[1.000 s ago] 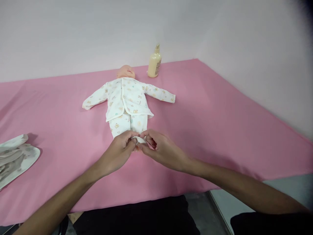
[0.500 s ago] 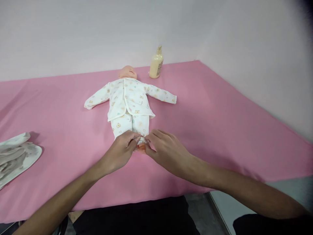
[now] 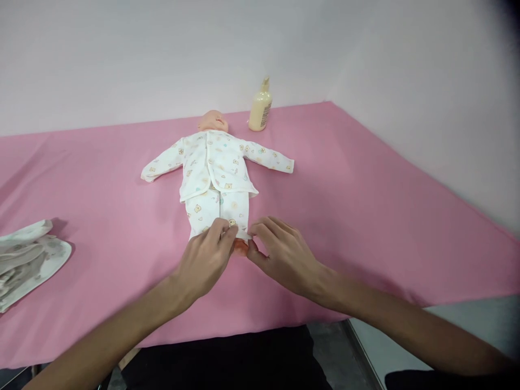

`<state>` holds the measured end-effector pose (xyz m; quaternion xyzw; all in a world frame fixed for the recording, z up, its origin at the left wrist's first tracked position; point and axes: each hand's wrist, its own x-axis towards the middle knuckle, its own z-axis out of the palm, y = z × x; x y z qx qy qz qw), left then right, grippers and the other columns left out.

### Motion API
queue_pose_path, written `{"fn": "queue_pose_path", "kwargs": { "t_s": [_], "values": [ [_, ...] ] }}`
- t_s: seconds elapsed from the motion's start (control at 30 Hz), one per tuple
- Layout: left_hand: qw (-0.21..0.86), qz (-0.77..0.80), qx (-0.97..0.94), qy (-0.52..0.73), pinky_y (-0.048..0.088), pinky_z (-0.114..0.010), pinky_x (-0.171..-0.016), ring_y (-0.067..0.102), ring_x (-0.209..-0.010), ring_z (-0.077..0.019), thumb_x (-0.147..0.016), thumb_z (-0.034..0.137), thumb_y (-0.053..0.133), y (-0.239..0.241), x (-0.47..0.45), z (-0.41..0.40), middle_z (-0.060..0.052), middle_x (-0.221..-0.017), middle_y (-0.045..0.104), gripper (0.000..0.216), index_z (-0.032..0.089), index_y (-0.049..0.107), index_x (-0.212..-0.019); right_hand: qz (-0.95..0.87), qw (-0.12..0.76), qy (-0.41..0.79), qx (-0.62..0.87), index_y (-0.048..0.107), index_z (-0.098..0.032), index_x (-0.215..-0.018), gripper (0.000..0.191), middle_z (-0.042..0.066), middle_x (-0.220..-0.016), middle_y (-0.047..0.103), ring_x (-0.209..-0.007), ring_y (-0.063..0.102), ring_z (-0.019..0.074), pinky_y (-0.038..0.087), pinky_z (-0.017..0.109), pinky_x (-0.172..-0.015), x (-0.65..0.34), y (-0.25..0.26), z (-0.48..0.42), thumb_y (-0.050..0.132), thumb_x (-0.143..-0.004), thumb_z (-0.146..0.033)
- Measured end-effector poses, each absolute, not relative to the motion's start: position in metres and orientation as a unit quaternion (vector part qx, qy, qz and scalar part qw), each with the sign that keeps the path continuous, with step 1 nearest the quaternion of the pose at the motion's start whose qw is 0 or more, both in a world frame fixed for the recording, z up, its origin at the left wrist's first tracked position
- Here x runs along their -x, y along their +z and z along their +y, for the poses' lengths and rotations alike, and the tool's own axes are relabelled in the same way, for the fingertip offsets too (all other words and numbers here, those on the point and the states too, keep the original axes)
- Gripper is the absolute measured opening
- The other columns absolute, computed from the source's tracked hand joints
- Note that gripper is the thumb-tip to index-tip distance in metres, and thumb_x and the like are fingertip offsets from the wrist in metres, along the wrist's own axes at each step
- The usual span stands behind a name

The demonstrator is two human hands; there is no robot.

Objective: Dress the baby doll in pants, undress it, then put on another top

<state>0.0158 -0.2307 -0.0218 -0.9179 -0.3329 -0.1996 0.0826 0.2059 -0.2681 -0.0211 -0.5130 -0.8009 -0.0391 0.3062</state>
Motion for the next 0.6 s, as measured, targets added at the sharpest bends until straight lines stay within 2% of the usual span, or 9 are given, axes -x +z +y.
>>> {"fn": "queue_pose_path", "kwargs": {
  "t_s": [0.1,0.2,0.33,0.43,0.6],
  "values": [
    [0.198,-0.305,0.908,-0.209,0.046,-0.025,-0.05,0.06,-0.067,-0.0137,-0.089,0.005,0.049,-0.023,-0.019,-0.238,-0.009,-0.098,0.062,0.03,0.007,0.056,-0.118,-0.784,0.315,-0.065,0.53,0.054,-0.016,-0.077,0.009,0.001,-0.071,0.057,-0.065,0.048,0.014,0.034,0.028,-0.058,-0.202,-0.026,-0.271,0.054,-0.086,-0.014],
    [0.251,-0.31,0.894,-0.205,0.044,-0.026,-0.048,0.058,-0.062,-0.0129,-0.088,0.007,0.052,-0.021,-0.023,-0.245,-0.008,-0.091,0.063,0.02,0.008,0.059,-0.108,-0.778,0.314,-0.064,0.54,0.052,-0.017,-0.075,0.011,0.001,-0.071,0.056,-0.064,0.047,0.0137,0.031,0.028,-0.055,-0.199,-0.028,-0.275,0.053,-0.084,-0.01],
    [0.243,-0.365,0.882,-0.171,0.041,-0.027,-0.046,0.057,-0.064,-0.0149,-0.085,0.009,0.055,-0.021,-0.025,-0.252,-0.006,-0.086,0.06,0.01,0.013,0.058,-0.094,-0.771,0.315,-0.051,0.551,0.048,-0.018,-0.075,0.015,0.002,-0.076,0.055,-0.068,0.046,0.0151,0.031,0.028,-0.056,-0.196,-0.032,-0.277,0.048,-0.083,-0.006],
    [0.223,-0.412,0.872,-0.141,0.039,-0.027,-0.046,0.056,-0.065,-0.0163,-0.084,0.007,0.053,-0.024,-0.025,-0.255,-0.005,-0.083,0.056,0.009,0.016,0.054,-0.084,-0.761,0.315,0.007,0.567,0.044,-0.019,-0.076,0.017,0.003,-0.081,0.055,-0.07,0.047,0.0154,0.035,0.028,-0.062,-0.195,-0.038,-0.277,0.046,-0.083,-0.004],
    [0.222,-0.435,0.866,-0.106,0.046,-0.034,-0.062,0.055,-0.073,-0.021,-0.082,0.004,0.049,-0.027,-0.026,-0.262,-0.006,-0.081,0.053,0.012,0.016,0.054,-0.083,-0.741,0.287,0.094,0.6,0.045,-0.02,-0.085,0.013,0.004,-0.088,0.057,-0.076,0.052,0.017,0.041,0.031,-0.07,-0.198,-0.05,-0.277,0.048,-0.085,-0.007]
  ]
}}
